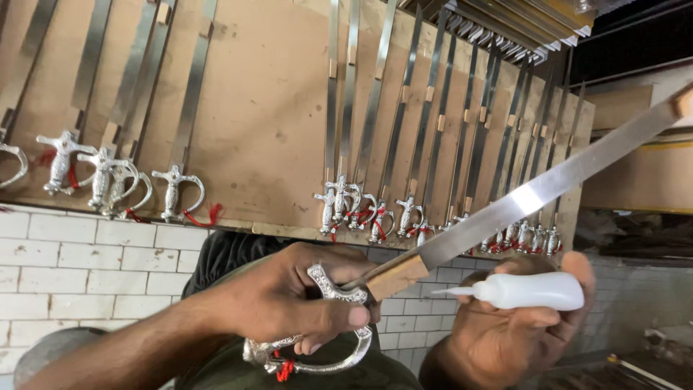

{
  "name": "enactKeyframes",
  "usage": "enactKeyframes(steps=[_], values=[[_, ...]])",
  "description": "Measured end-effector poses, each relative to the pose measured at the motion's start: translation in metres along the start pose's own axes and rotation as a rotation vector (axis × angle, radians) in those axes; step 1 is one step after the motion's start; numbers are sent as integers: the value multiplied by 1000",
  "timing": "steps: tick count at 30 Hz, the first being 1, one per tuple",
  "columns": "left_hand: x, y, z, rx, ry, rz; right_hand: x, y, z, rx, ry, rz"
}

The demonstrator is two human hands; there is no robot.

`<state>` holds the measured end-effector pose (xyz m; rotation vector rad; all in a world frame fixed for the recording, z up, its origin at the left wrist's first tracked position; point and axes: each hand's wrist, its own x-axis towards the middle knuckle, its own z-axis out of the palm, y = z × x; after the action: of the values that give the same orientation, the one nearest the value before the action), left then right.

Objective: The person picks up a sword blade with an ornate hilt from a board, holds it across their lap, and squeezes glue from a white bottle onto the wooden block fitted on the blade. They place the treated blade back on the board and repeat the process on the next blade.

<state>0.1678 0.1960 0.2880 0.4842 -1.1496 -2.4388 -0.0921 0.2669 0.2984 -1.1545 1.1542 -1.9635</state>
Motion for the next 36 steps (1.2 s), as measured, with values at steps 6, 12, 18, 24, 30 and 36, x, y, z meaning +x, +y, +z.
enactKeyframes(steps=[6,12,18,24,30,36], values=[[10,-25,4,-300,-32,28,-10,7,-11,-228,-22,-171],[12,-31,6,-246,-40,68,-20,8,-24,-319,-92,-202],[12,-33,5,-196,-67,49,-7,3,-23,-415,-91,-337],[11,-34,6,-200,-61,66,0,-5,-28,-501,-13,-403],[9,-34,6,-93,-79,123,-10,7,-52,-618,-25,-554],[8,-33,6,-18,-68,117,23,-40,-23,-237,-331,-159]])
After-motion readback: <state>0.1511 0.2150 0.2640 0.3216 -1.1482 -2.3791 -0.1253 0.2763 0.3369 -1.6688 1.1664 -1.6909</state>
